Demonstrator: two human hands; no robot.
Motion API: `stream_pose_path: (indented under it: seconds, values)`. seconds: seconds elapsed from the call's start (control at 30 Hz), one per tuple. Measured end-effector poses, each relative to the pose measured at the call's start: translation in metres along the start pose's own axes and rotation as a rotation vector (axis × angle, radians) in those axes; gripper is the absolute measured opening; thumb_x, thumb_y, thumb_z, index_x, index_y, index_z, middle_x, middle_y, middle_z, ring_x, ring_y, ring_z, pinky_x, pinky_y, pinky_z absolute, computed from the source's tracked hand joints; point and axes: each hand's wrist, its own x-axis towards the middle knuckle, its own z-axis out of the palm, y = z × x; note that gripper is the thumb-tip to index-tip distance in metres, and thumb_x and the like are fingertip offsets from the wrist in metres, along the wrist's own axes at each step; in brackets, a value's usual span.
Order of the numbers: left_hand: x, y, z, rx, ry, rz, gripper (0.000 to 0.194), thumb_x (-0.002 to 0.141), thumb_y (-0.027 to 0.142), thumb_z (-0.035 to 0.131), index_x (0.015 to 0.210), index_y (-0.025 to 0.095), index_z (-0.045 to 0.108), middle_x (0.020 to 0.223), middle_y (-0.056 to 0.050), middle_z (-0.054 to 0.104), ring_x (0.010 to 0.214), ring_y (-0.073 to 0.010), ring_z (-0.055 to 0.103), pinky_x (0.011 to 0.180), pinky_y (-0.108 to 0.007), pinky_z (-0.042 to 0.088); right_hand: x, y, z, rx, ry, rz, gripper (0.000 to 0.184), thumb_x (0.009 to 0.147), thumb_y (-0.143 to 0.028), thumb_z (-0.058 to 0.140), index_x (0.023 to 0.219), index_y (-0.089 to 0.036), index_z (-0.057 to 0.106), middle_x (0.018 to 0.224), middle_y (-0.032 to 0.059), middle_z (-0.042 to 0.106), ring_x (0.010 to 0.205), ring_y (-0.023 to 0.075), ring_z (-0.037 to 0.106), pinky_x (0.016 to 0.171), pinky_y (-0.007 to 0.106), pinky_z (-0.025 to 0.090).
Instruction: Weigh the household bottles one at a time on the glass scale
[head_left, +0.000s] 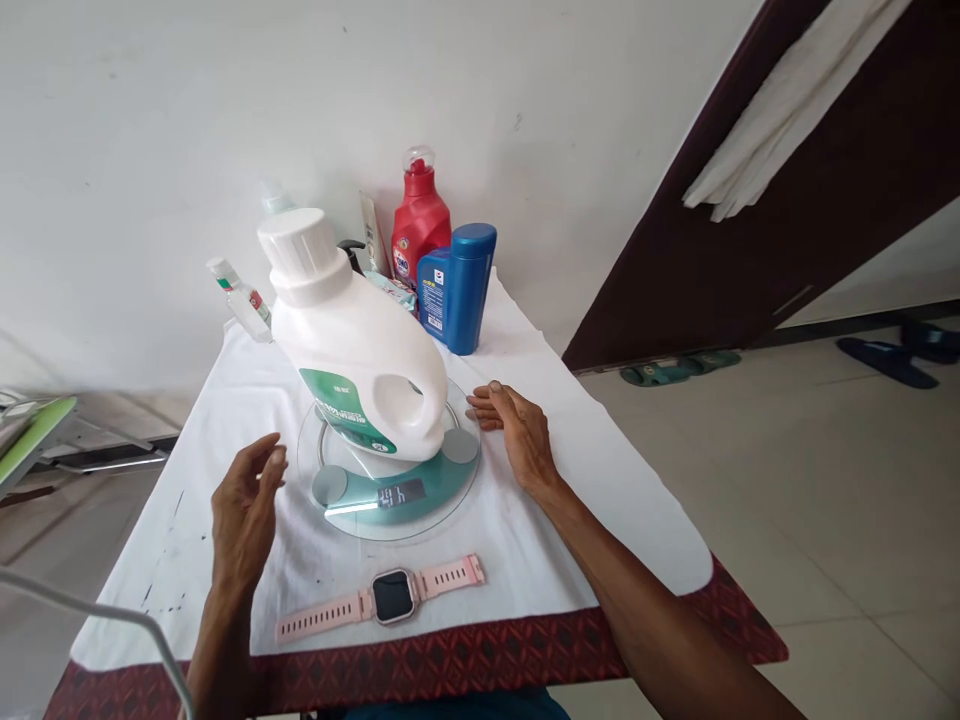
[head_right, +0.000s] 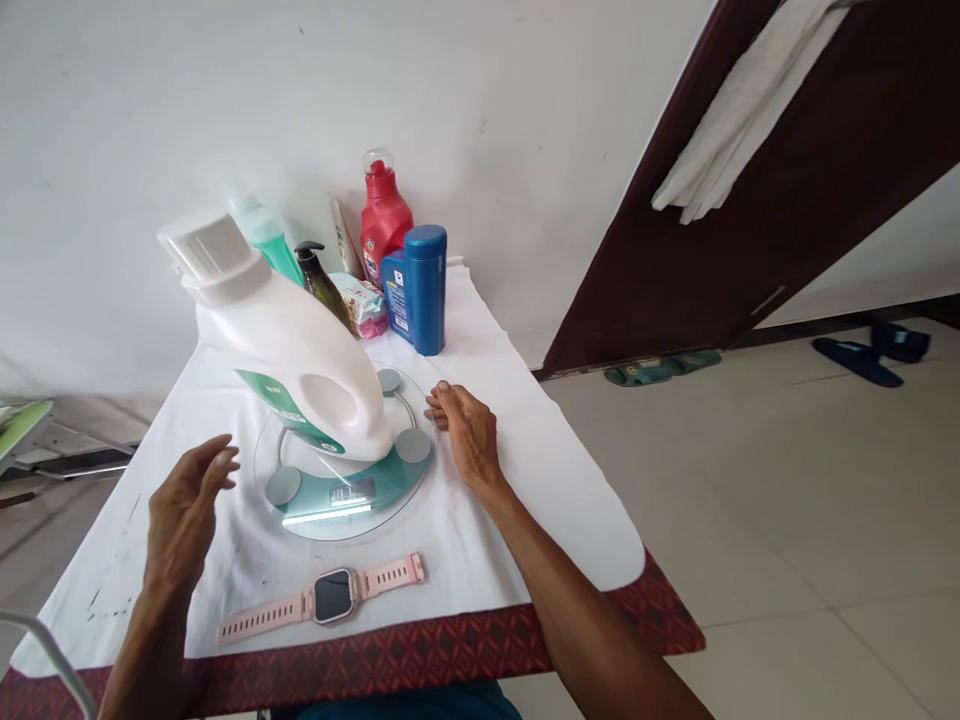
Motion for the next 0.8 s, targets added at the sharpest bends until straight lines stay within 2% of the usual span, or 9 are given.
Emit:
stream_pose_path:
  seconds: [0.1, 0.2, 0.27, 0.37, 0.43, 0.57, 0.67, 0.8]
  values:
    - [0.023, 0.004, 0.022, 0.002, -0.103, 0.096, 0.064, 0.090, 0.068, 0.060, 0.131, 0.020, 0.067, 0.131, -0.014, 0.072, 0.117, -0.0296, 0.068, 0.096, -0.043, 0.058, 0.001, 0.002, 0.001, 0.021, 0.009, 0.014, 0.070, 0.086, -0.085, 0.051, 0.096, -0.020, 0.073, 0.103, 0.0139, 0.080, 0.091, 0.0297, 0.077, 0.081, 0.040, 0.056]
    - [0.042, 0.001, 0.040, 0.026, -0.185, 0.136, 0.063, 0.093, 0.067, 0.053, 0.133, 0.019, 0.065, 0.139, -0.015, 0.067, 0.125, -0.0313, 0.064, 0.100, -0.046, 0.057, 0.002, 0.004, 0.000, 0.037, 0.010, 0.015, 0.070, 0.086, -0.085, 0.052, 0.097, -0.020, 0.074, 0.103, 0.0140, 0.080, 0.092, 0.0302, 0.077, 0.081, 0.041, 0.056]
    - [0.049, -0.004, 0.048, 0.042, -0.172, 0.134, 0.065, 0.093, 0.068, 0.051, 0.135, 0.020, 0.065, 0.140, -0.016, 0.065, 0.126, -0.0325, 0.064, 0.099, -0.047, 0.058, 0.003, 0.005, -0.001, 0.038, 0.007, 0.016, 0.070, 0.086, -0.085, 0.052, 0.098, -0.020, 0.074, 0.104, 0.0140, 0.080, 0.092, 0.0298, 0.077, 0.080, 0.040, 0.056]
    - [0.051, -0.011, 0.052, 0.086, -0.078, 0.087, 0.071, 0.092, 0.072, 0.051, 0.139, 0.021, 0.064, 0.145, -0.017, 0.060, 0.126, -0.0349, 0.064, 0.098, -0.049, 0.058, 0.002, 0.004, -0.001, 0.033, 0.002, 0.014, 0.069, 0.087, -0.083, 0.052, 0.099, -0.019, 0.074, 0.105, 0.0138, 0.080, 0.092, 0.0294, 0.077, 0.080, 0.040, 0.055]
    - [0.050, -0.014, 0.050, 0.085, -0.101, 0.050, 0.074, 0.091, 0.074, 0.051, 0.141, 0.020, 0.064, 0.146, -0.017, 0.060, 0.123, -0.0352, 0.066, 0.099, -0.051, 0.057, 0.002, 0.005, -0.002, 0.030, 0.003, 0.016, 0.066, 0.088, -0.081, 0.053, 0.100, -0.020, 0.074, 0.106, 0.0134, 0.080, 0.093, 0.0295, 0.077, 0.082, 0.040, 0.055]
    - [0.049, -0.014, 0.044, 0.004, -0.234, -0.001, 0.077, 0.091, 0.076, 0.052, 0.143, 0.020, 0.060, 0.144, -0.016, 0.065, 0.114, -0.0339, 0.071, 0.100, -0.053, 0.056, 0.002, 0.008, -0.003, 0.041, 0.001, 0.031, 0.063, 0.090, -0.077, 0.053, 0.101, -0.020, 0.076, 0.107, 0.0128, 0.080, 0.095, 0.0297, 0.077, 0.085, 0.041, 0.055]
    - [0.050, -0.012, 0.042, -0.049, -0.214, -0.033, 0.076, 0.091, 0.075, 0.053, 0.141, 0.019, 0.061, 0.139, -0.016, 0.068, 0.105, -0.0309, 0.074, 0.095, -0.049, 0.059, 0.004, 0.010, -0.004, 0.062, -0.005, 0.038, 0.063, 0.090, -0.077, 0.053, 0.099, -0.019, 0.076, 0.105, 0.0133, 0.080, 0.094, 0.0301, 0.077, 0.084, 0.042, 0.055]
    - [0.051, -0.010, 0.041, -0.039, -0.171, -0.038, 0.072, 0.091, 0.075, 0.053, 0.132, 0.018, 0.066, 0.131, -0.014, 0.072, 0.082, -0.0251, 0.076, 0.080, -0.043, 0.062, 0.004, 0.008, -0.004, 0.070, -0.011, 0.035, 0.061, 0.090, -0.076, 0.053, 0.097, -0.020, 0.077, 0.102, 0.0129, 0.080, 0.093, 0.0300, 0.077, 0.083, 0.041, 0.056]
